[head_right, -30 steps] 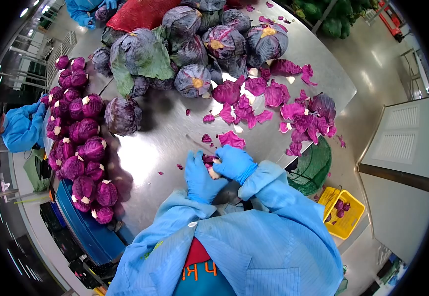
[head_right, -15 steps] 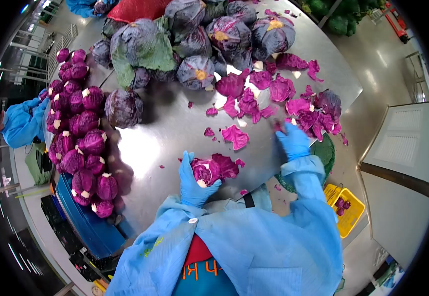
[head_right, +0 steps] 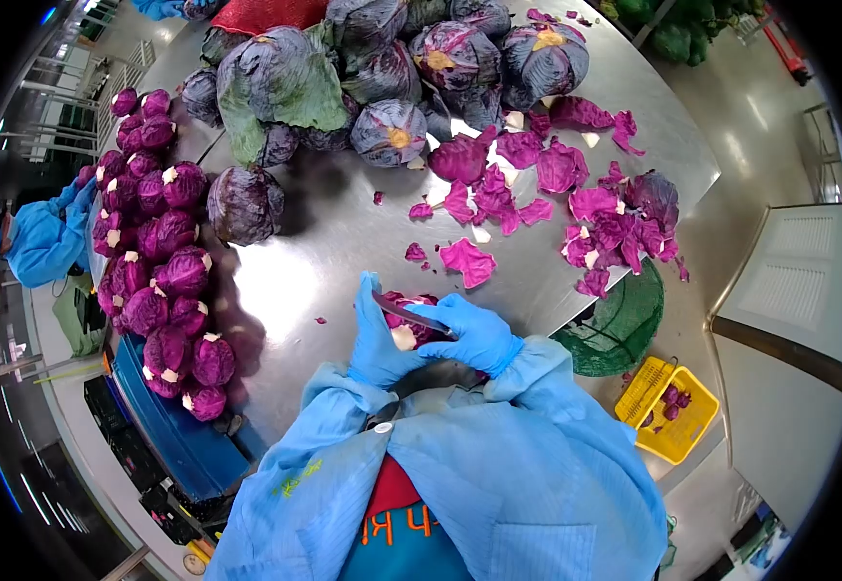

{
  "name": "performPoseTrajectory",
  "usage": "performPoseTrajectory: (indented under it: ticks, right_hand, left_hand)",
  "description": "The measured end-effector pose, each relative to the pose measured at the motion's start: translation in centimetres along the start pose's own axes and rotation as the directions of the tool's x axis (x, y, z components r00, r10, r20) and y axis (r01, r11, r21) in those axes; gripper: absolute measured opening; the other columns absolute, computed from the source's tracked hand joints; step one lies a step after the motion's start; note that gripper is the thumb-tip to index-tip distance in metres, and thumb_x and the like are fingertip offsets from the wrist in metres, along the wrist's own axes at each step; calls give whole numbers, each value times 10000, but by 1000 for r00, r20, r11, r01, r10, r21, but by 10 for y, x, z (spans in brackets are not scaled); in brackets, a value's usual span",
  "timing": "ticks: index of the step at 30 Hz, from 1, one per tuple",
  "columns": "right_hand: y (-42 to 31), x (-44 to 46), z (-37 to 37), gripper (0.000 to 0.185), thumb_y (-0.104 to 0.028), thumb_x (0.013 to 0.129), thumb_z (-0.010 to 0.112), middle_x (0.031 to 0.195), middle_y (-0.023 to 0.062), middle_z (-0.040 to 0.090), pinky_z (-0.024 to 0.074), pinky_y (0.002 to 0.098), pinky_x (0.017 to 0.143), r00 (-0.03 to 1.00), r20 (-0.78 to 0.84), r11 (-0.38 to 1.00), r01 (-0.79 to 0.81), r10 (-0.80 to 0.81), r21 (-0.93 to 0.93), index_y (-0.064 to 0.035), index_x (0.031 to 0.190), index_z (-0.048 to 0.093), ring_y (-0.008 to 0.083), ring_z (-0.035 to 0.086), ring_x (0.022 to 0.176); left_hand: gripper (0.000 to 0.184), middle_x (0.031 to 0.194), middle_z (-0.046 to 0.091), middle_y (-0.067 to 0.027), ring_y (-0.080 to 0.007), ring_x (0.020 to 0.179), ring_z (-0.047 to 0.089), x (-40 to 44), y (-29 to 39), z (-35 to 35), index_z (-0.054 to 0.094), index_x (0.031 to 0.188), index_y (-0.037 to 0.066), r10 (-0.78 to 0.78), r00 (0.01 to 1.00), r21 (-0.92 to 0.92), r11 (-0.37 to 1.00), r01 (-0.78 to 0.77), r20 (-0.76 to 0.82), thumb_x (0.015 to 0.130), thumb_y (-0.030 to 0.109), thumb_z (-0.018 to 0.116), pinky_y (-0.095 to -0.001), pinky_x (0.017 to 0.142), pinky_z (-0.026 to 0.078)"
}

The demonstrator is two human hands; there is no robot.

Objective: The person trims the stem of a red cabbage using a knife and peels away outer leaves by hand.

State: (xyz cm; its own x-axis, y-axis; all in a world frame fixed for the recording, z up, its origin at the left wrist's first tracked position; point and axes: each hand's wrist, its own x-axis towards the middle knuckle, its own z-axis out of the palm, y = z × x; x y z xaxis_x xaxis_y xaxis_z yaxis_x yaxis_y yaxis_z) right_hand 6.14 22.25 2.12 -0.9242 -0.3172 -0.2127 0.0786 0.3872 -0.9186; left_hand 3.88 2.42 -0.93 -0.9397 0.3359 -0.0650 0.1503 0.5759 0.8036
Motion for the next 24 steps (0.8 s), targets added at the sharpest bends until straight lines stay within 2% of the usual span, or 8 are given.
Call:
performPoseTrajectory:
  ticks: [1, 3, 8, 11, 14, 20, 21, 24]
  right_hand:
    - [-2, 2, -2, 477, -366, 811, 729, 1000, 69, 574, 485, 346, 770, 998, 32, 998, -54, 54, -30, -193, 1241, 617, 241, 593, 888]
    - [12, 6, 1, 451, -357, 821, 707, 985, 58, 568, 490, 358, 753, 998, 23, 998, 54, -53, -44, -211, 1238, 617, 252, 590, 872]
    - [26, 7, 5, 384, -282, 834, 668, 935, 4, 582, 499, 359, 606, 962, -6, 896, 253, -274, -364, -264, 1216, 629, 225, 599, 746]
    - [29, 3, 20, 388, -220, 790, 691, 856, -43, 617, 461, 341, 460, 856, -148, 709, 300, -495, -638, -250, 1175, 652, 173, 603, 607]
    - [34, 3, 21, 371, -196, 748, 729, 827, -30, 646, 470, 333, 472, 749, -253, 720, 396, -613, -570, -174, 1115, 681, 172, 621, 615]
    - [35, -11, 24, 230, -168, 751, 753, 812, -9, 666, 488, 314, 503, 685, -418, 755, 303, -597, -581, -134, 974, 708, 170, 642, 651]
    - [41, -16, 16, 225, -146, 746, 769, 827, 24, 658, 484, 316, 513, 736, -417, 812, 306, -533, -497, -124, 959, 701, 197, 634, 646]
    - [67, -32, 9, 269, -138, 747, 788, 831, 53, 636, 482, 319, 531, 725, -645, 937, -2, -240, -350, -119, 1000, 698, 234, 618, 652]
  left_hand:
    - [1358, 1457, 260, -281, -430, 1338, 330, -1, -9, 7, 112, 1467, -63, -55, 998, -60, 997, 57, 25, 505, 450, 921, -460, 1118, 300]
    - [1334, 1463, 258, -300, -449, 1338, 322, -4, -16, 13, 143, 1455, -77, -63, 997, -87, 994, 67, 41, 508, 466, 909, -477, 1109, 301]
    - [1250, 1402, 349, -306, -458, 1286, 371, -2, -35, 24, 267, 1407, -93, 150, 988, 166, 976, -144, -26, 517, 535, 880, -507, 1061, 343]
    - [1274, 1386, 363, -313, -469, 1278, 374, 5, -18, 12, 267, 1406, -97, 87, 996, 74, 994, -85, -26, 498, 558, 874, -510, 1062, 337]
    - [1290, 1387, 362, -315, -470, 1271, 380, 9, -3, 3, 264, 1408, -99, -32, 999, 96, 995, 28, 41, 483, 561, 875, -513, 1068, 326]
    - [1301, 1397, 360, -285, -443, 1286, 363, 8, -11, 8, 229, 1438, -69, -65, 997, 67, 996, 63, 32, 477, 504, 892, -487, 1094, 300]
    - [1300, 1404, 350, -281, -441, 1292, 355, 10, -11, 6, 222, 1442, -63, -67, 997, 59, 996, 65, 42, 478, 493, 894, -483, 1099, 294]
    - [1299, 1425, 318, -271, -433, 1303, 336, 13, -10, 0, 206, 1453, -47, -83, 994, 34, 996, 81, 74, 484, 473, 897, -474, 1112, 276]
